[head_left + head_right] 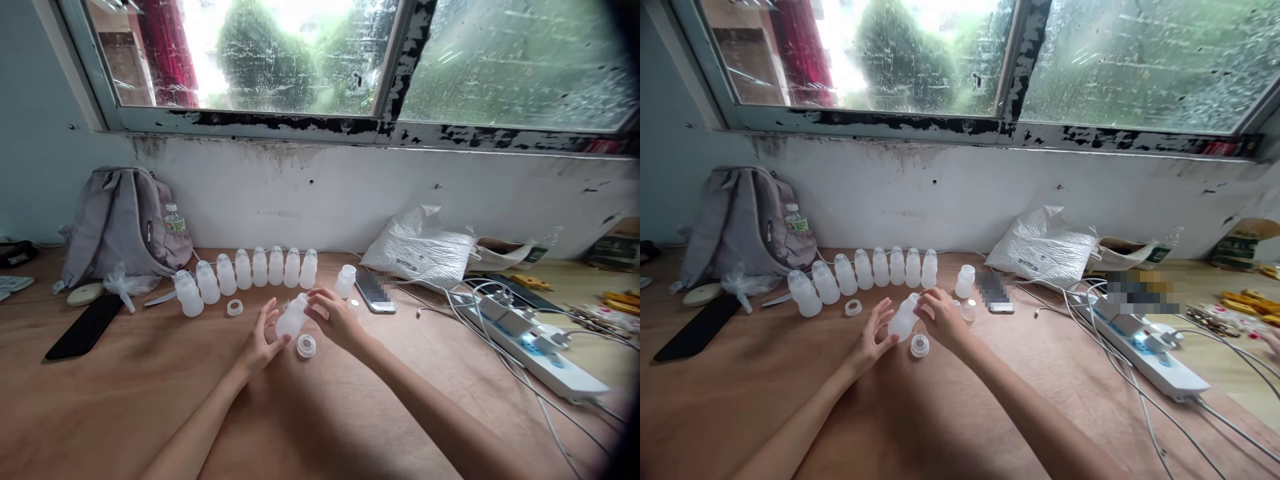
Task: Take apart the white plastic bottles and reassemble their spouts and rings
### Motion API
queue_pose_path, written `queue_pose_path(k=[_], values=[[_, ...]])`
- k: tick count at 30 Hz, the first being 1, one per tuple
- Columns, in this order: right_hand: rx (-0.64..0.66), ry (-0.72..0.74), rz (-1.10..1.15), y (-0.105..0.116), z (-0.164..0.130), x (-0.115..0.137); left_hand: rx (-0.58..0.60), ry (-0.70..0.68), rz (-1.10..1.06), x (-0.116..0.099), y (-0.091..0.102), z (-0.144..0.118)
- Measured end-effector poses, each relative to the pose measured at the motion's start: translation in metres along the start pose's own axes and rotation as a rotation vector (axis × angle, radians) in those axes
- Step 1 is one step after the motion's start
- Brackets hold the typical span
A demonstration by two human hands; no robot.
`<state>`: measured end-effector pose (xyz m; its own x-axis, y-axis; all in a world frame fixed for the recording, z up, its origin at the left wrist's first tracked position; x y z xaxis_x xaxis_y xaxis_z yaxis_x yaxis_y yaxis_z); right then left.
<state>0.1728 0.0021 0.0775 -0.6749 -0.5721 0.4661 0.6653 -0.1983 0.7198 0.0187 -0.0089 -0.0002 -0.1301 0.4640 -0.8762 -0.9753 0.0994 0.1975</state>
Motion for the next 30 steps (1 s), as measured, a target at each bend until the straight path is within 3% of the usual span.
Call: queue_pose_path(k=[3,7,10,18,22,26,30], values=[[0.001,0.004,-0.216,0.019,0.023,-0.014,-0.062,0.018,0.022,0.001,0.006,0.001],[-0.021,-0.126,-0.576,0.036,0.052,-0.050,-0.058,0.056,0.075,0.007,0.007,0.002],[0.007,-0.189,-0.744,0.030,0.062,-0.074,-0.035,0.053,0.127,0.010,0.008,0.002],[0.000,-0.211,-0.783,0.006,0.064,-0.103,-0.062,0.018,0.197,0.015,0.011,0.002],[-0.043,-0.211,-0.749,0.014,0.067,-0.099,-0.052,-0.004,0.223,0.015,0.011,0.002],[-0.070,-0.165,-0.671,0.012,0.054,-0.074,-0.044,-0.047,0.251,0.011,0.011,0.002],[0.194,-0.118,-0.334,-0.030,0.012,-0.044,-0.021,-0.095,0.306,0.011,0.009,0.003]])
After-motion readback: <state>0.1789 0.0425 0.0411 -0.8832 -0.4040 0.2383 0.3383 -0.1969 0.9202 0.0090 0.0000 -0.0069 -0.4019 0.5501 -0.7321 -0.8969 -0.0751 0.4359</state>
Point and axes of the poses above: each hand's wrist, its own z-axis towards the middle knuckle, its own y-axis out of the back of the hand, x = y × z, the point moved 7 cm from there along z, towards the middle knuckle, and after that the axes turned 6 degrees about -y, right-handed, at the moved point
